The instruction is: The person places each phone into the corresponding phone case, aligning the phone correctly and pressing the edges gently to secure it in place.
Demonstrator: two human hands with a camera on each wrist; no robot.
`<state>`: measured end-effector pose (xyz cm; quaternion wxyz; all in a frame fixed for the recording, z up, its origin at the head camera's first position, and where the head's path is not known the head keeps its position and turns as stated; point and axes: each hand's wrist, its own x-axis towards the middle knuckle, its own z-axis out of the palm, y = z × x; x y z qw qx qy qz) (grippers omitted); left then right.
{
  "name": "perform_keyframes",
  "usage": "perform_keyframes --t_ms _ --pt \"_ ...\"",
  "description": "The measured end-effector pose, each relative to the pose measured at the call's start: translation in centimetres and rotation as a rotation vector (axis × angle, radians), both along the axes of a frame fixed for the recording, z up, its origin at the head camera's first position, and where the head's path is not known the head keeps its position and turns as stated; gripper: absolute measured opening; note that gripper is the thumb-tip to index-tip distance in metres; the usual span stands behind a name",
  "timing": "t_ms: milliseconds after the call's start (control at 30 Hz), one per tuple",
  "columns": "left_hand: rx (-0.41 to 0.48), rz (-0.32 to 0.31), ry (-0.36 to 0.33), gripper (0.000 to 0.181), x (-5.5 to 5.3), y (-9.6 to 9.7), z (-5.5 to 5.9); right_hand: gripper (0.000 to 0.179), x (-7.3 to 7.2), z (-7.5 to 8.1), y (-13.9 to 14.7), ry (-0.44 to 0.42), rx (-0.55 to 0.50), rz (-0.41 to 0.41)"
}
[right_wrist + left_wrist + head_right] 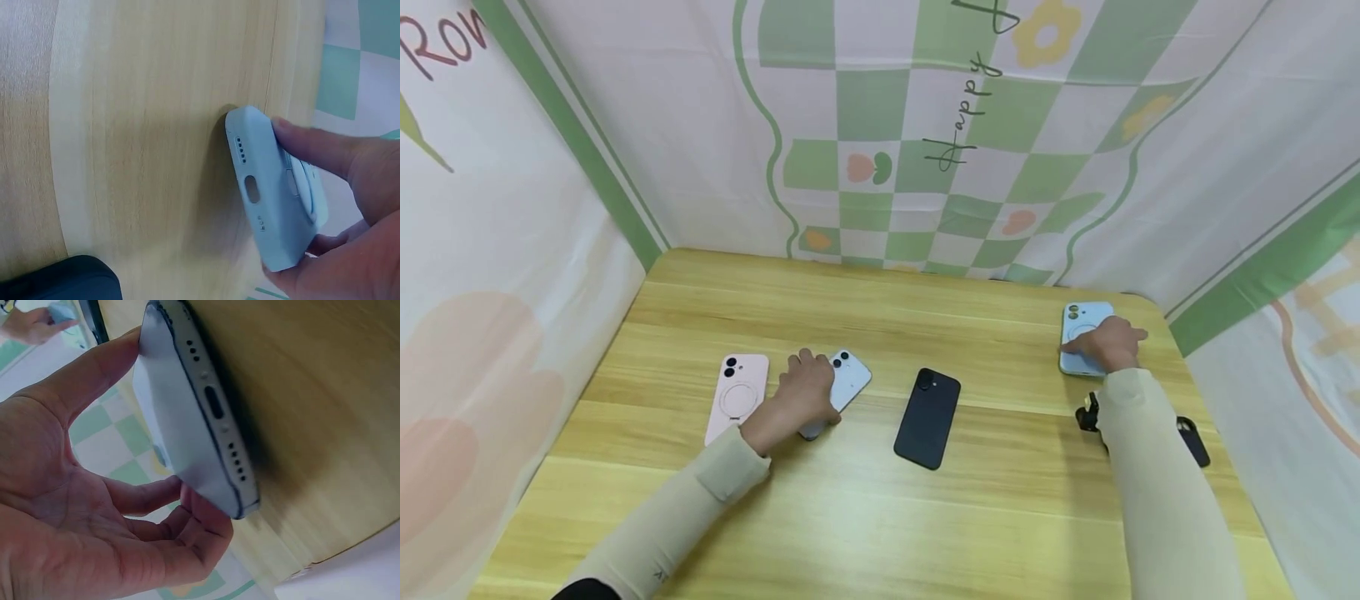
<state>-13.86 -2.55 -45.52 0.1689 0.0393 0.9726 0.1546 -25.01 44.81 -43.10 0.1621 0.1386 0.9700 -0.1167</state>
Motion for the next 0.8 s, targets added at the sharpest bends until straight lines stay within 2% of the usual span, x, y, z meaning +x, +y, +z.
perform_keyframes --t_ms 167,233,333,500,633,800 --pt "0.06 0.015 -0.008 0.076 -0.1 -0.3 -0.1 0.075 0.0 0.2 0.1 0.129 -0.103 -0.092" --pt "0.097 0.02 -0.016 0.078 -0.1 -0.4 -0.1 0.07 -0.1 0.4 0.1 0.151 -0.134 -0.109" --pt "0.122 0.029 -0.028 0.081 -0.2 -0.6 -0.2 0.064 -0.3 1.0 -0.2 0.159 -0.172 -0.124" --pt "0.104 0.01 -0.03 0.077 -0.3 -0.9 -0.2 0.056 -0.4 2.0 -1.2 0.176 -0.189 -0.102" --pt "0.163 -0.002 -0.018 0.066 -0.4 -1.1 -0.2 0.05 0.0 2.1 -1.2 0.181 -0.23 -0.074" --pt "0.243 0.009 -0.013 0.057 -0.3 -1.4 -0.3 0.038 0.1 2.4 -1.4 0.134 -0.274 -0.08"
